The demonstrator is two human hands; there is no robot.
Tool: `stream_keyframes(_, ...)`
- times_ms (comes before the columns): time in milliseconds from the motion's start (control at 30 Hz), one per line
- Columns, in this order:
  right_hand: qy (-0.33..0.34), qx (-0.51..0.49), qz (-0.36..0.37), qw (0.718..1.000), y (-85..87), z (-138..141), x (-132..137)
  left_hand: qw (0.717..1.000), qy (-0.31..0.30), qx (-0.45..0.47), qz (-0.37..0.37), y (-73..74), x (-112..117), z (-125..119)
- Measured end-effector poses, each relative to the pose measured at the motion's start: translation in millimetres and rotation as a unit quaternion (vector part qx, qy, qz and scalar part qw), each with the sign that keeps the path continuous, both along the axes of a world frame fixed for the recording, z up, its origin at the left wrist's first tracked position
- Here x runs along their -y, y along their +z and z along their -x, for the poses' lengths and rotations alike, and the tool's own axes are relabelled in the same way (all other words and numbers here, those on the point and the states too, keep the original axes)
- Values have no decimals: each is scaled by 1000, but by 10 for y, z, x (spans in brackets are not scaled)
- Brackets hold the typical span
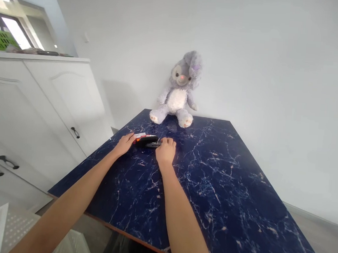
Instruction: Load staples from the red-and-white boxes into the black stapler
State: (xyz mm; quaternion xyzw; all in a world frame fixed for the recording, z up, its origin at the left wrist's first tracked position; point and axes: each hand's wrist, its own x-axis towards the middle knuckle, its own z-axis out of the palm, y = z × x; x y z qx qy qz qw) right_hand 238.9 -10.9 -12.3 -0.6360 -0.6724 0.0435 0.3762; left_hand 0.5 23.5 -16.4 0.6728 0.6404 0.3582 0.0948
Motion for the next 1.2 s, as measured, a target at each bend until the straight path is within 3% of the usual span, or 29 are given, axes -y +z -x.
stream_keyframes(100,25,56,8,998,4,8,17,999,-8,-4,-34,23,6,4)
stream_keyframes(200,-20,99,23,995,9,35,43,997,4,13,-71,37,39,7)
stream_keyframes(333,-54,139,17,989,26,44,69,984,29,135,-116,25,50,13)
stream_keyframes(500,-52,123,21,991,38,-68,32,930,36,358,-80,-20,-43,1)
stream_keyframes(700,46,131,9,990,61,-150,2,877,44,476,-50,16,-76,-3)
stream_keyframes(767,23,135,8,990,76,-138,9,898,75,432,-45,31,-58,38)
stream_keyframes(900,-23,110,-16,994,99,-133,16,954,164,249,-46,38,20,164)
stream_keyframes(1033,-51,27,6,998,82,-203,-25,972,222,34,-62,55,83,186)
stream_keyframes(1100,-66,-42,17,997,57,-264,-64,976,198,-31,-78,67,85,137)
stream_keyframes(1200,-78,-165,4,983,7,-358,-129,989,96,-83,-74,65,75,42)
